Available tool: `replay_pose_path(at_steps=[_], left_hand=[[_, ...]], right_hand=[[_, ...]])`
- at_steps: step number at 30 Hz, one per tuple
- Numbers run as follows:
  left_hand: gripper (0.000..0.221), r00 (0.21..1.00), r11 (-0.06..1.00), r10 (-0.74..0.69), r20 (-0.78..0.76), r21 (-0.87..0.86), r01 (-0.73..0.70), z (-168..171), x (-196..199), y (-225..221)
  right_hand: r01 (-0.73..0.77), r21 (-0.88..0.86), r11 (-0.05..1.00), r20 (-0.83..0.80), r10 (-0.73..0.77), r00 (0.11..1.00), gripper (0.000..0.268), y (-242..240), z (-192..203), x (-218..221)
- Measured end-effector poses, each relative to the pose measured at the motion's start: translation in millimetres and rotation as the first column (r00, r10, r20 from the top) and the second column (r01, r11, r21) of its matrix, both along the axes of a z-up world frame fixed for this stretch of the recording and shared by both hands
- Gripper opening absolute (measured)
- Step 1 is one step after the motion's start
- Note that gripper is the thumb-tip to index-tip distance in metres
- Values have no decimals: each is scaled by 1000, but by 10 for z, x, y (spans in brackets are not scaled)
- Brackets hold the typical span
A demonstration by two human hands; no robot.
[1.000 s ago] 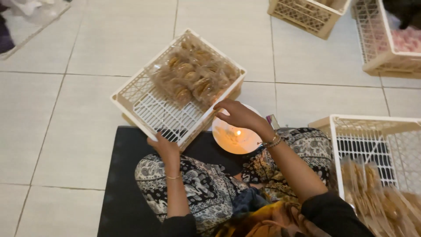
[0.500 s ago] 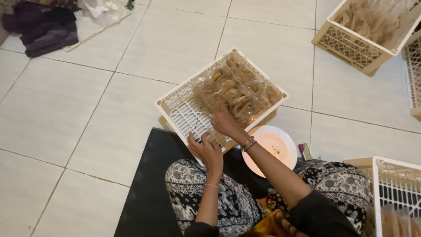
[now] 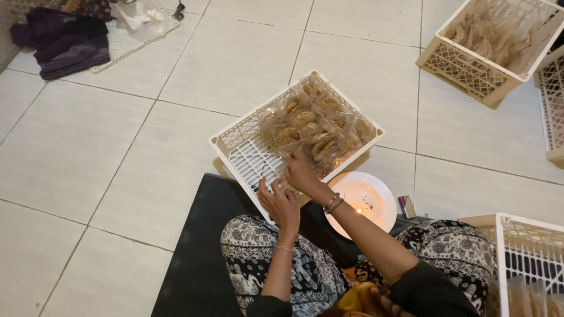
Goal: Sealing plastic food bags manually using a candle flame and organizing them into crates.
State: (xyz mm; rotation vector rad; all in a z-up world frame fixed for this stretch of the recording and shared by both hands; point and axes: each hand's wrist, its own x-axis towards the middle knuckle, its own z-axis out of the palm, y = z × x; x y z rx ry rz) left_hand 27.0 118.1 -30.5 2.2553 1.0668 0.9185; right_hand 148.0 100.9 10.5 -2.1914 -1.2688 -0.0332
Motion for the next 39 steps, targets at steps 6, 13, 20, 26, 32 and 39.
replay_pose_path(at_steps=[6, 13, 20, 26, 32, 39], left_hand=[[84, 986, 971, -137, 98, -186, 153, 622, -82, -112], [81, 906, 931, -200, 373, -216, 294, 475, -116, -164], [55, 848, 747, -343, 405, -430, 507, 783, -399, -507], [55, 794, 302, -403, 456, -753, 585, 1082, -690, -884], [75, 723, 191, -598, 346, -814, 548, 1043, -761, -1173], [55, 567, 88, -762, 313, -817, 569, 1001, -650, -1254]], right_hand=[[-17, 103, 995, -141, 31, 989, 28, -312, 187, -158], [-126, 290, 949, -76, 154, 985, 35, -935, 1132, -532], [-78, 262, 962, 248, 11, 969, 66, -1579, 1269, -517], [63, 356, 932, 106, -107, 988, 46, -2116, 1155, -582], [465, 515, 720, -345, -322, 882, 21, -2705, 995, -680], [543, 377, 750, -865, 77, 495, 17, -3414, 1234, -740]])
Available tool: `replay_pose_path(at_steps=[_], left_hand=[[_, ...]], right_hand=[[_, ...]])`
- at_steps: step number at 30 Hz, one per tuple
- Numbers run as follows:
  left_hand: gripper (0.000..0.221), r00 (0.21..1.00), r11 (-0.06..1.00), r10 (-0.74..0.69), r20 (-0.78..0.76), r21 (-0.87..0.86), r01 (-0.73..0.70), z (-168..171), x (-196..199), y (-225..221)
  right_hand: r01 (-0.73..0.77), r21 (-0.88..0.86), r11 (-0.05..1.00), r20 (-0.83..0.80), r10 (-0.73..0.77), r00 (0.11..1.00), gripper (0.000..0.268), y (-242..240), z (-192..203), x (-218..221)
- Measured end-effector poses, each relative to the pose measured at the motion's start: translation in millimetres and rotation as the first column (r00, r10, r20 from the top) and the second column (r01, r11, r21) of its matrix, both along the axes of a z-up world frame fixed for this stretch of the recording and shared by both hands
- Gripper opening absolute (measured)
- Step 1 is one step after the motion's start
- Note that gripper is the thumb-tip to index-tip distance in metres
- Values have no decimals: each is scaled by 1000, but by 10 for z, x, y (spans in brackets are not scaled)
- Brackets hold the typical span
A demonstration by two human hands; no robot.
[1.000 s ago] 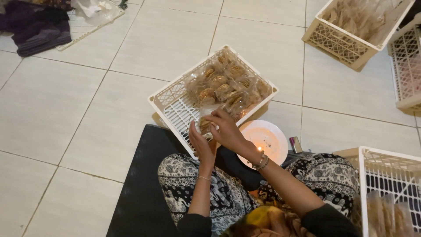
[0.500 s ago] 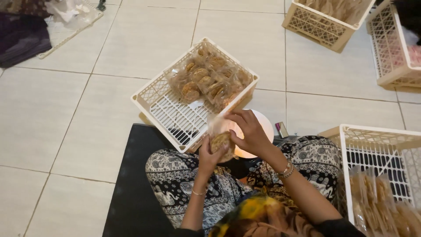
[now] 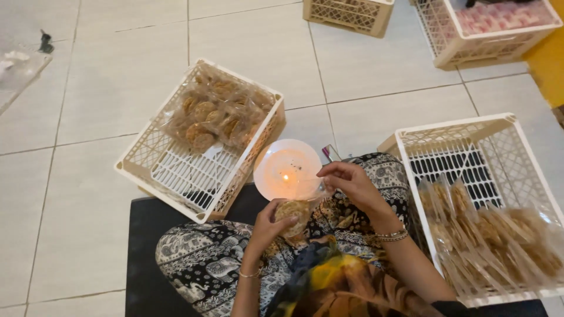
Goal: Sealing plastic food bags manually using a candle flame and organizing them into crates.
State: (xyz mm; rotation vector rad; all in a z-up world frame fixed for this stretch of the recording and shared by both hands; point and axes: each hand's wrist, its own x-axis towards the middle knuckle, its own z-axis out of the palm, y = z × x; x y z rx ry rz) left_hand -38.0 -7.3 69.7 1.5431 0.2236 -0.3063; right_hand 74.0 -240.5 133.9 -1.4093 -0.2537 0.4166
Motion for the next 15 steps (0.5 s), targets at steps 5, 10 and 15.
replay_pose_path(at_steps=[5, 10, 15], left_hand=[[63, 987, 987, -150, -63, 54, 154, 386, 55, -192], [66, 984, 962, -127, -125, 226, 153, 741, 130, -356], [57, 952, 772, -255, -169, 558, 305, 671, 172, -494]], right_hand=[[7, -42, 999, -10, -8, 1000, 24, -290, -19, -34], [113, -287, 951, 280, -29, 959, 33, -438, -18, -41], [100, -680, 726, 414, 267, 870, 45, -336, 109, -175]])
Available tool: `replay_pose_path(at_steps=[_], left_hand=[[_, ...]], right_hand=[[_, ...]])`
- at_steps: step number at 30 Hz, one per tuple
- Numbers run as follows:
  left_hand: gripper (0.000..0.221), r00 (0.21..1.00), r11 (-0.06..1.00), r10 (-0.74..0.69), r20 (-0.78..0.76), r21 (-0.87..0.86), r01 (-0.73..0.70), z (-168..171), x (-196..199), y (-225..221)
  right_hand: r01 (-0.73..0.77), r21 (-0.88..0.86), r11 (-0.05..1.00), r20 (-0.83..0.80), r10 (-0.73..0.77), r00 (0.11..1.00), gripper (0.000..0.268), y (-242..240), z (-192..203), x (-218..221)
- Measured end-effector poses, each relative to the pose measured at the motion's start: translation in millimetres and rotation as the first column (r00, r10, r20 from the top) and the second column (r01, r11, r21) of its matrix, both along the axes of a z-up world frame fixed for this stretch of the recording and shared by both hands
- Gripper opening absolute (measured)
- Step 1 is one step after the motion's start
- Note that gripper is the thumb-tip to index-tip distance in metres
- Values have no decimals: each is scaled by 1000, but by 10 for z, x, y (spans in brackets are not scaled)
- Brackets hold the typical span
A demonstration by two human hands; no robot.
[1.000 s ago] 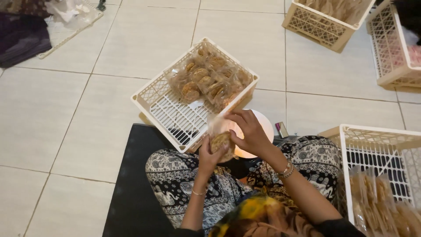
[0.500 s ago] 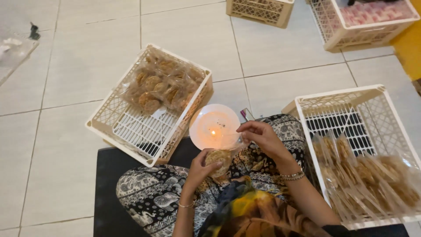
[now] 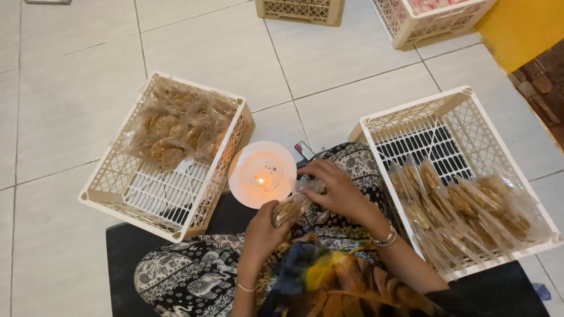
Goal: Sealing plastic food bags manually using a candle flame and organizing them into crates.
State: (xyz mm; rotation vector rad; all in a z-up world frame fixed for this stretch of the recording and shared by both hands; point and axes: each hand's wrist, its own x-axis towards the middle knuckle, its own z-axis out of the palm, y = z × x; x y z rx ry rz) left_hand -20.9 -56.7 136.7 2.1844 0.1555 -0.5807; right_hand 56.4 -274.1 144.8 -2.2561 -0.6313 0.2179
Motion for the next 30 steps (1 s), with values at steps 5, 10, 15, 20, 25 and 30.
replay_pose_path(at_steps=[5, 10, 15, 20, 25, 30], left_hand=[[58, 998, 999, -26, 54, 40, 24, -68, -11, -40], [64, 997, 994, -62, 50, 89, 57, -128, -35, 10], [61, 996, 994, -60, 69, 90, 54, -204, -48, 40], [61, 999, 997, -46, 19, 58, 45, -162, -47, 70], [59, 999, 1000, -31, -31, 1, 31, -242, -64, 165], [62, 997, 999, -47, -69, -12, 46, -205, -76, 139]], right_hand=[[-16, -156, 988, 101, 32, 994, 31, 64, -501, -10], [-4, -181, 983, 236, 47, 971, 10, 85, -560, -28], [-175, -226, 958, -17, 176, 984, 35, 93, -533, -47], [-114, -241, 964, 96, 141, 985, 25, 105, -703, -10], [219, 242, 945, -342, -128, 931, 21, 39, -505, 94], [581, 508, 636, -653, -154, 741, 23, 49, -540, 115]])
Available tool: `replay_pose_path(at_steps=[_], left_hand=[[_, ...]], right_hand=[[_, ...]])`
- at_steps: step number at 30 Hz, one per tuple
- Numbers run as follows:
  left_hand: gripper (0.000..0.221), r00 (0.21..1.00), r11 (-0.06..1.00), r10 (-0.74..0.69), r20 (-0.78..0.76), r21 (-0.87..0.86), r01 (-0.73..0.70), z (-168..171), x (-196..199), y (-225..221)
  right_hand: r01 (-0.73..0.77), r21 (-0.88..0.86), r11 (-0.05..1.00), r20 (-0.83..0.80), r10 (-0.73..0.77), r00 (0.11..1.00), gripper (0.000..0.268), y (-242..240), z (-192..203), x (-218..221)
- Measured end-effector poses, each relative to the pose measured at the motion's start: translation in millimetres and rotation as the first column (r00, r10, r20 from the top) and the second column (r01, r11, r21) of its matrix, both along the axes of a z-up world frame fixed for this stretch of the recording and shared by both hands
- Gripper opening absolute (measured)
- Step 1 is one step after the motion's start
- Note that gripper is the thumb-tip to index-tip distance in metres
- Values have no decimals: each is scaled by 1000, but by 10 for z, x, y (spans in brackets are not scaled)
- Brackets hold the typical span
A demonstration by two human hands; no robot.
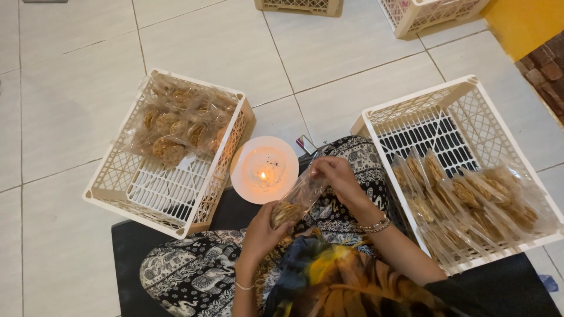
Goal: Sealing plastic food bags manually using a candle flame and organizing them into crates.
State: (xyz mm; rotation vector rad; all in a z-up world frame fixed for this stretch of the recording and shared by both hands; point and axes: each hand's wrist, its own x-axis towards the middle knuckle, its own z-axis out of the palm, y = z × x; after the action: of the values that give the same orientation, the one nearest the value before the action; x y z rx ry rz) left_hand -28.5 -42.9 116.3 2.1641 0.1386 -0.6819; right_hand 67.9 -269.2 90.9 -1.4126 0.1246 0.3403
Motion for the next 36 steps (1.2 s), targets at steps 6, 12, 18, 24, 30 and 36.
replay_pose_path(at_steps=[6, 12, 18, 24, 30, 36], left_hand=[[62, 998, 997, 19, 62, 73, -23, -84, -13, 97], [56, 991, 965, 85, -107, -241, -108, -55, -32, 212], [50, 989, 857, -48, -140, -514, -32, -307, -24, 333], [72, 992, 818, -17, -128, -572, -60, -196, -94, 298], [62, 984, 805, 49, -170, -576, -139, -376, -142, 475], [75, 976, 807, 164, -141, -550, -215, -227, -102, 408]], right_hand=[[-186, -358, 915, -18, 193, 981, 8, 55, 261, 23], [-386, -247, 889, 182, 433, 883, 42, -147, 380, 63], [-622, -40, 782, 177, 619, 766, 24, -144, 226, 103], [-234, 86, 968, 186, 215, 959, 8, -107, -46, 99], [-90, 67, 994, 164, 78, 983, 22, -385, 52, 249], [-571, -111, 813, -76, 566, 821, 54, -50, 246, 33]])
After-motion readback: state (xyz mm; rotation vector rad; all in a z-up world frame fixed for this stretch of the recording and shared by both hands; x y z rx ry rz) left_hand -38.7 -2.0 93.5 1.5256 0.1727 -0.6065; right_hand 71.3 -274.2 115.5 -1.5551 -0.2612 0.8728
